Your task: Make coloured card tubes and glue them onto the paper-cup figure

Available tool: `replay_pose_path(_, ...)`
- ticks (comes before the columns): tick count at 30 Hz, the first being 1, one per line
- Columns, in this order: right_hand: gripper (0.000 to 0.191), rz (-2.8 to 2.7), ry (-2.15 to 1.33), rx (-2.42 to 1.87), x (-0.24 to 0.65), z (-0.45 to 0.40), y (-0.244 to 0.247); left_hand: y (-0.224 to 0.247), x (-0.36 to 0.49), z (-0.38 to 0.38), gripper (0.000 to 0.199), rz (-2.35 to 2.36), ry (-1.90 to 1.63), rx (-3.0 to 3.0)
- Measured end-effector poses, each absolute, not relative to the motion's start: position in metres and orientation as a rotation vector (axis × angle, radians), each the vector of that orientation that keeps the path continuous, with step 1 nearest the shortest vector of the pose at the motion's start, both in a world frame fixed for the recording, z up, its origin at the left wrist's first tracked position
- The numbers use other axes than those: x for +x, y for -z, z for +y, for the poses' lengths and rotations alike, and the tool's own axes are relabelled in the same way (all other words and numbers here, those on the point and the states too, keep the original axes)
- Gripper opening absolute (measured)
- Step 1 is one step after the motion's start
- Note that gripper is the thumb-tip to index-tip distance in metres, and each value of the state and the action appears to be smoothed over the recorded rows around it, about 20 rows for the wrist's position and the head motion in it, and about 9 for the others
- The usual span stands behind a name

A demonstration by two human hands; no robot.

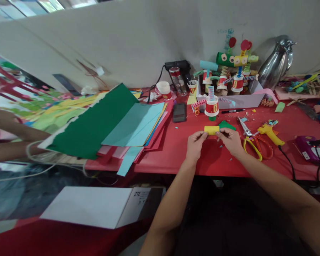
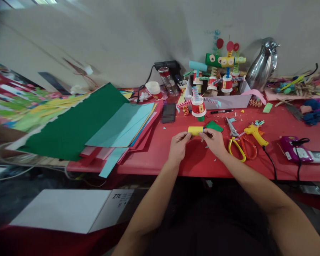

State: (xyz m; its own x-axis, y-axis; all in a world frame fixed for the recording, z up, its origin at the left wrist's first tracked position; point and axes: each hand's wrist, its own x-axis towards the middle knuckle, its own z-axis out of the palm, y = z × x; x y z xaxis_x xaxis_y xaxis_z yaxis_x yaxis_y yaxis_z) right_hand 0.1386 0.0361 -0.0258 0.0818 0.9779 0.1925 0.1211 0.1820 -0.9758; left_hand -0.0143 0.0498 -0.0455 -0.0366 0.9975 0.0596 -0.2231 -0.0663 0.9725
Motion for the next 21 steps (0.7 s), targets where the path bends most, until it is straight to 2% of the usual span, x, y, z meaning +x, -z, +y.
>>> replay_pose_path(21, 0.039, -1.147, -1.172, -1.154, 0.1389, 0.0398, 0.0253, 0.0386, -0.0130, 0.0459, 0.024, 1.036, -1.374, 1.056)
